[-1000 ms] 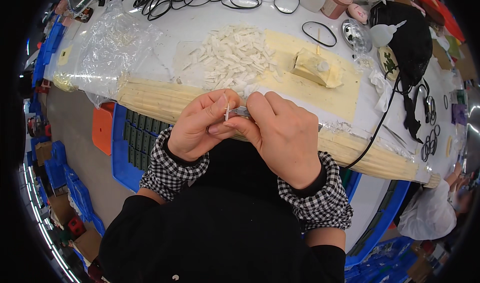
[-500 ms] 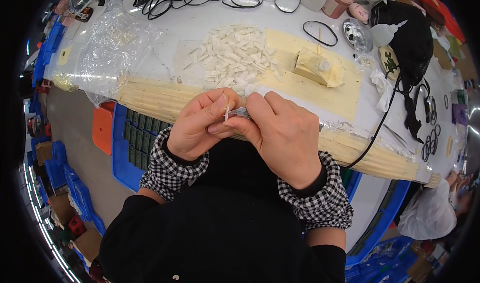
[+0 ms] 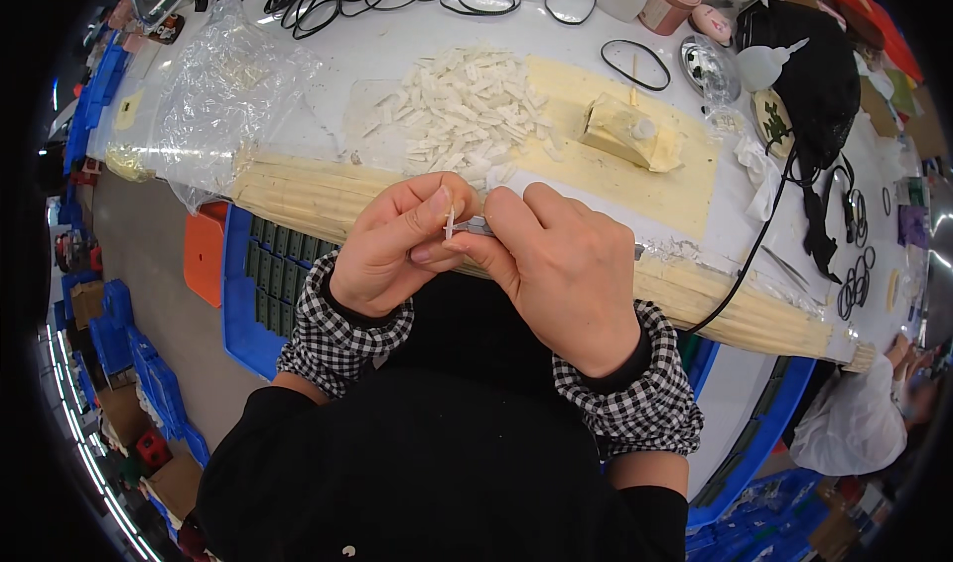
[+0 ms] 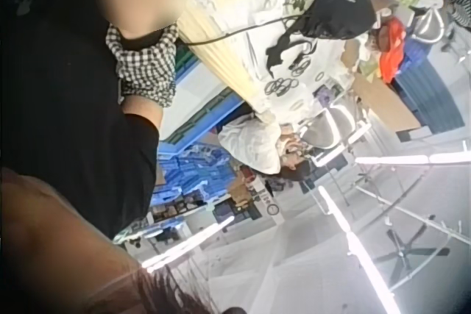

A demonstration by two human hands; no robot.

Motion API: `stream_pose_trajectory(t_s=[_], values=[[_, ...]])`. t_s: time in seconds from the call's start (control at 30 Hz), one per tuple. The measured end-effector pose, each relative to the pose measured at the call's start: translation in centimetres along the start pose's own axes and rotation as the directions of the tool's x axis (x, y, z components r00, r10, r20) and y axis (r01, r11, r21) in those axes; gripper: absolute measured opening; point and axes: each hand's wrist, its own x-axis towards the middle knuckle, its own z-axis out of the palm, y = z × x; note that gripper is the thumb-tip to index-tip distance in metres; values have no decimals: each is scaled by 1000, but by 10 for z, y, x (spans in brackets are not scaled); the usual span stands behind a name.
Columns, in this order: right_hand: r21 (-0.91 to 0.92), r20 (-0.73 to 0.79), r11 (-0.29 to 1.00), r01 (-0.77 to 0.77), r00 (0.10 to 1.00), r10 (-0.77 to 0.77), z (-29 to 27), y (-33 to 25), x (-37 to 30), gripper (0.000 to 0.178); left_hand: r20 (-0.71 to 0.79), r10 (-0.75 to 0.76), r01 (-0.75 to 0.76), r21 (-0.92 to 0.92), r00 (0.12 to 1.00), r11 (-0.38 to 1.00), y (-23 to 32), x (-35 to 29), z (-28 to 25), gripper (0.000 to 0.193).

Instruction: Assembling small white plastic components at a factory workbench using both hands.

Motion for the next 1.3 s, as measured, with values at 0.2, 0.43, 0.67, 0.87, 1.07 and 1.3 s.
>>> stream_pose_trajectory(t_s=[0.2,0.43,0.67,0.87,1.07,1.3], values=[[-10,-24,1000,4,1000,-5,0,0,1,34,0,-8,8,0,1000,1000,1,-1,0,22],[-9,-17,1000,9,1000,-9,-1,-1,1,35,21,1,-1,1,1000,1000,2,-1,-1,21],[-69,-33,997,36,999,-39,2,3,0,33,-7,3,-3,16,1000,1000,2,-1,-1,22],[-35,-64,999,33,997,-35,6,4,1,34,-37,21,-18,82,999,996,4,-2,1,21],[-90,-56,995,45,997,-50,5,5,1,35,-81,79,-65,167,994,984,5,-3,2,19],[-83,-91,996,34,995,-41,8,7,0,35,-134,96,-64,227,986,972,7,-4,5,19]])
